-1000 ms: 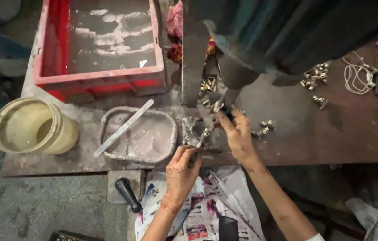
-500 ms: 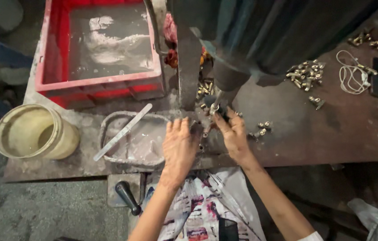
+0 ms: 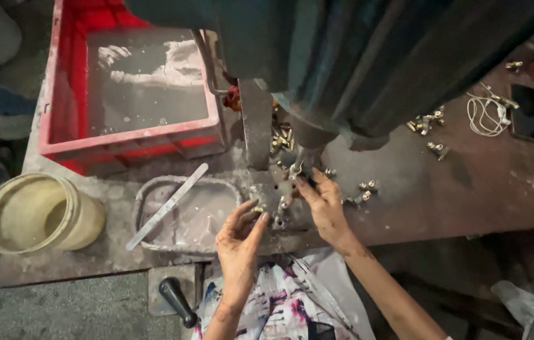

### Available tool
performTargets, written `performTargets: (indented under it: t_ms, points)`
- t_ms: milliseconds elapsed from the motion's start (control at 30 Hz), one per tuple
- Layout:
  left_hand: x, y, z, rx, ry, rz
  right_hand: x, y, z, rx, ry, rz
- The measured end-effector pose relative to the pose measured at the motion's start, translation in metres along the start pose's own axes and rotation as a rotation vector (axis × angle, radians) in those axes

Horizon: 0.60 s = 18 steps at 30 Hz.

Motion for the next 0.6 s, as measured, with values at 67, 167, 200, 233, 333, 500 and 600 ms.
performTargets:
  t_ms: [67,167,200,233,333,500,600]
  points:
    - [0.008,-0.018,0.005,0.112,0.033,-0.005,-0.010,-0.007,0.002,0.048,-0.048,-0.099]
    - [0.019,-0.044,0.007,0.410,0.137,0.096,-0.025,-0.025,0.004,0.104,-0.060,-0.092]
    - [0.026,-0.053,0.008,0.514,0.176,0.206,-0.028,-0.030,0.004,0.112,-0.053,-0.062]
    - [0.032,-0.062,0.005,0.618,0.216,0.316,-0.031,-0.034,0.000,0.138,-0.052,-0.055]
    - [0.051,-0.087,0.001,0.970,0.315,0.653,-0.036,-0.038,0.001,0.156,0.008,-0.198]
    - [0.045,-0.053,0.025,0.613,0.269,1.025,-0.063,-0.051,-0.024,0.208,-0.020,-0.495]
    - [0.023,-0.030,0.039,0.333,0.243,0.855,-0.051,-0.036,-0.020,0.034,-0.024,-0.851]
Point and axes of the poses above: each hand's wrist, its own z-axis towards the middle knuckle, its own x-axis out of the palm, y = z × x, the point moved 5 cm from there along z, towards the middle knuckle, and after that the axes turned 3 degrees about -y, right-handed, at the moved point
